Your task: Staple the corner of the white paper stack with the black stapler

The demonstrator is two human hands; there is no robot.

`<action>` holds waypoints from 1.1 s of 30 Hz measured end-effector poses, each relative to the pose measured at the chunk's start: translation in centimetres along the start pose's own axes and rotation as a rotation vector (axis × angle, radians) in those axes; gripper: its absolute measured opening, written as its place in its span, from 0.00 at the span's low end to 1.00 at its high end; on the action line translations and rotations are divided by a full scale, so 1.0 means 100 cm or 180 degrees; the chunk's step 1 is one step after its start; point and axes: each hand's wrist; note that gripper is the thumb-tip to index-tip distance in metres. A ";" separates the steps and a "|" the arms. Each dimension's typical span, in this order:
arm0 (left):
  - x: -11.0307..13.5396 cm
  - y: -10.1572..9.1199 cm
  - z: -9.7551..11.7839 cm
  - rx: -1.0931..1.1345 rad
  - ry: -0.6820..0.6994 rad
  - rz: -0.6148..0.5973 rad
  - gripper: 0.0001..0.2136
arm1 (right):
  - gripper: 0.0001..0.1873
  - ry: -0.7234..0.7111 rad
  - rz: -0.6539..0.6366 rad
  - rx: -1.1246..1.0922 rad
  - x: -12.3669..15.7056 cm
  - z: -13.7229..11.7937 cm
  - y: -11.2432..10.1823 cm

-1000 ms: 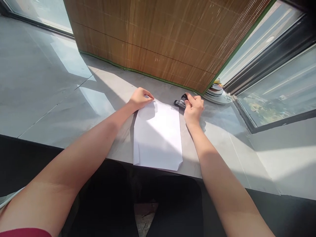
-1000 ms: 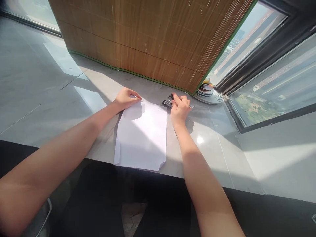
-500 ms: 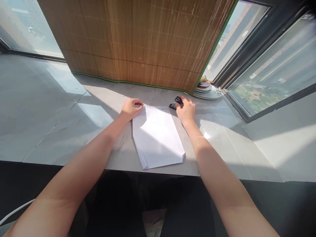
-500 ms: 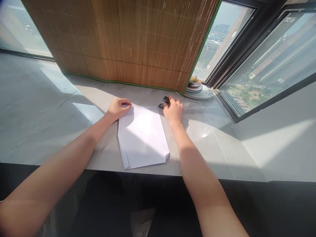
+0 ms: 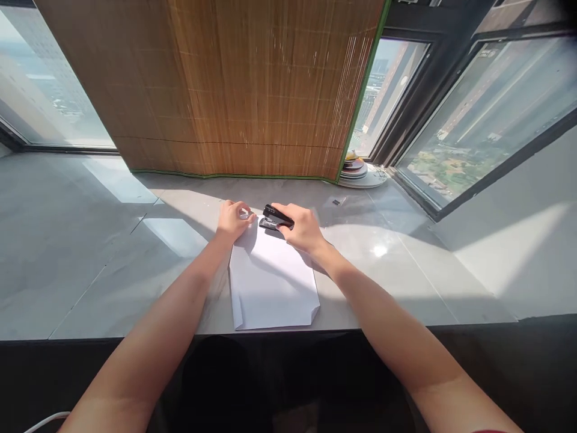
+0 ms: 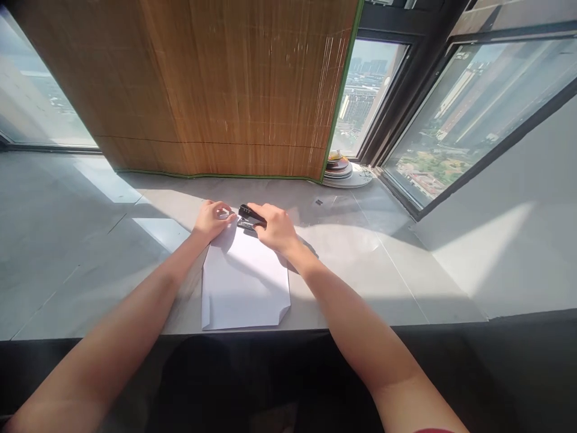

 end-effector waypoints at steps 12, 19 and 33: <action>-0.004 -0.002 -0.001 0.0227 -0.0274 0.0189 0.08 | 0.18 -0.0136 -0.1020 -0.0428 0.008 -0.003 0.018; -0.006 -0.008 0.000 0.0571 -0.0382 0.0317 0.13 | 0.27 0.0040 -0.1043 -0.0524 0.017 0.009 -0.007; -0.006 -0.012 0.006 0.0353 -0.0475 0.0090 0.18 | 0.22 0.0689 -0.0953 -0.0019 0.070 0.076 -0.114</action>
Point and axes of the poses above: each hand's wrist, its own x-axis away from the middle knuckle, its own y-axis out of the palm, z = x × y, and after that the axes turned 1 degree about -y, right-handed
